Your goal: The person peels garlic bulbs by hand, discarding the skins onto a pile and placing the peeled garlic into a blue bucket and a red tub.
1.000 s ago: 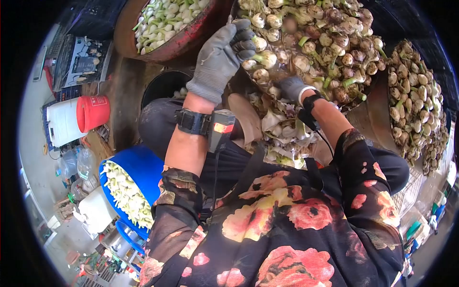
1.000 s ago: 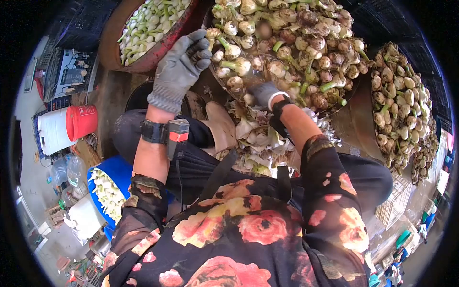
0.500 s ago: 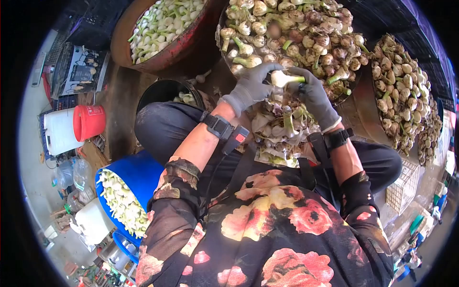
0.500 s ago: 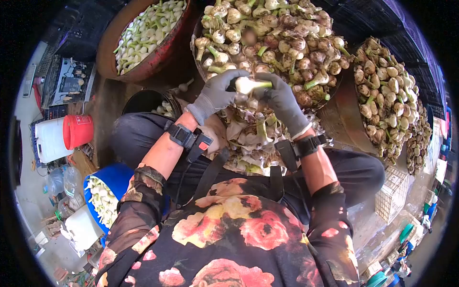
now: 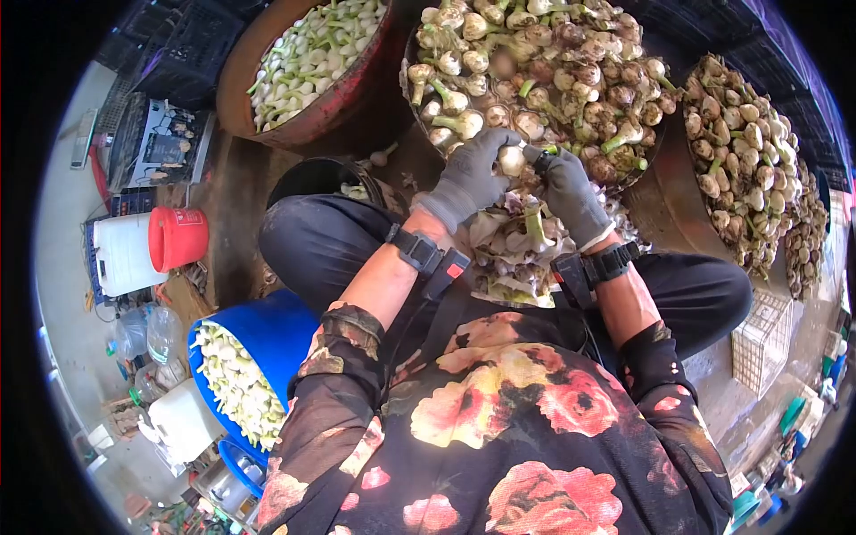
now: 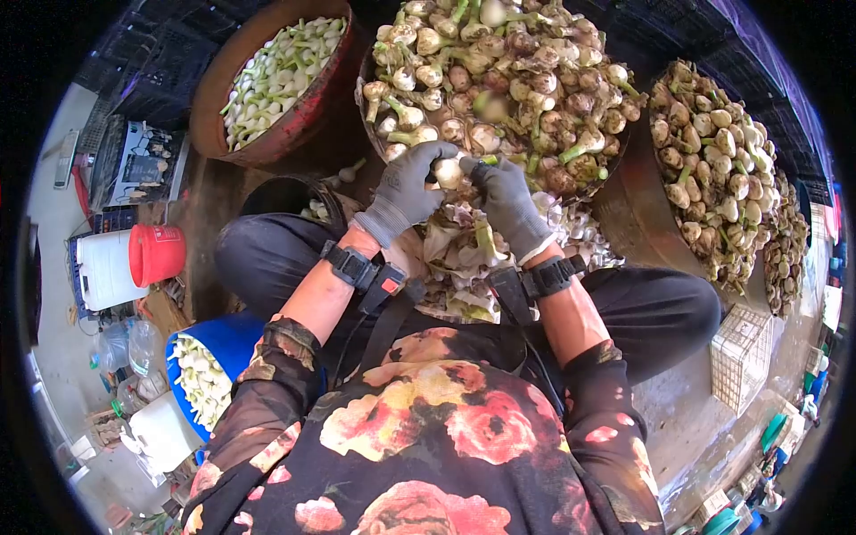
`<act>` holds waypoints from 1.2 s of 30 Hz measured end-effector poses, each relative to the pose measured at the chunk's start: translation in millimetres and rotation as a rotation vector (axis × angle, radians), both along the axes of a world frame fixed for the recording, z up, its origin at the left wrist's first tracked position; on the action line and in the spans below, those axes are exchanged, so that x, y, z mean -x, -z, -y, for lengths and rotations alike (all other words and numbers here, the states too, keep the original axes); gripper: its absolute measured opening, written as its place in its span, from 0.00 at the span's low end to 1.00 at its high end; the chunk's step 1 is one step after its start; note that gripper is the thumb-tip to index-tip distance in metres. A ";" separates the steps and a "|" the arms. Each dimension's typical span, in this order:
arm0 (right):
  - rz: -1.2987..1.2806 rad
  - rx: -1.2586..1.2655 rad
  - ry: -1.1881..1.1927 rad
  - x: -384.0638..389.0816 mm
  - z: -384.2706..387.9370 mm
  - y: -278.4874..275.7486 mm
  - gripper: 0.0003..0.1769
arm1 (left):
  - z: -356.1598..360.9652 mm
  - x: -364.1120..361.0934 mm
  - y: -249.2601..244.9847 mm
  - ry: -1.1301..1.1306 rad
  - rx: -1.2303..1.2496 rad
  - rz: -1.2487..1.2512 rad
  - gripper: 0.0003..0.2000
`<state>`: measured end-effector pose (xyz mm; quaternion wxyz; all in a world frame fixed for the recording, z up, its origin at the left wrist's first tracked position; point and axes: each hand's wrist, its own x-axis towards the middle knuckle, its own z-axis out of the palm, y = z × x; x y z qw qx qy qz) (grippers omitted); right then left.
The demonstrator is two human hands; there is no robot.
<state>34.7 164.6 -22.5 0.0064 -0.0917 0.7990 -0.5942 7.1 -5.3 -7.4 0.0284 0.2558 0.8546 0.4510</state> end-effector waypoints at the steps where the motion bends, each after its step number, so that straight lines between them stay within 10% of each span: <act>1: -0.090 -0.082 -0.025 -0.3 -1.1 -1.2 0.13 | 1.2 0.6 -0.2 0.004 -0.011 -0.023 0.23; 9: -0.174 -0.159 -0.099 -2.8 -6.5 -9.3 0.14 | 7.1 1.0 18.2 0.024 -0.200 0.067 0.21; 14: 0.465 0.265 0.139 -2.6 10.8 7.0 0.11 | 8.0 0.8 28.7 -0.102 -0.703 0.916 0.29; 18: -0.027 -0.315 0.117 -4.6 9.3 10.3 0.13 | 3.8 -4.0 9.1 -0.131 -0.993 1.240 0.26; 21: -0.145 -0.322 0.198 -2.6 10.5 12.1 0.13 | 1.6 1.8 25.3 -0.119 -0.245 0.315 0.19; 25: 0.471 0.600 0.104 -7.9 12.5 7.7 0.13 | 0.7 -5.1 22.5 -0.449 -0.718 0.621 0.11; 27: 0.566 0.711 0.041 -11.9 18.4 0.7 0.13 | -0.3 1.2 20.4 -0.351 -0.725 0.634 0.12; 30: -0.236 -0.207 -0.026 -12.1 12.1 -4.6 0.12 | 6.3 5.5 19.9 -0.309 -0.714 0.564 0.17; 34: 0.529 0.654 0.319 -3.9 19.7 -9.5 0.13 | 5.1 -2.4 8.7 -0.313 -0.343 0.356 0.23; 36: 0.499 0.540 0.277 -4.5 19.8 -7.3 0.13 | -2.2 -9.6 9.1 -0.287 -0.175 0.230 0.24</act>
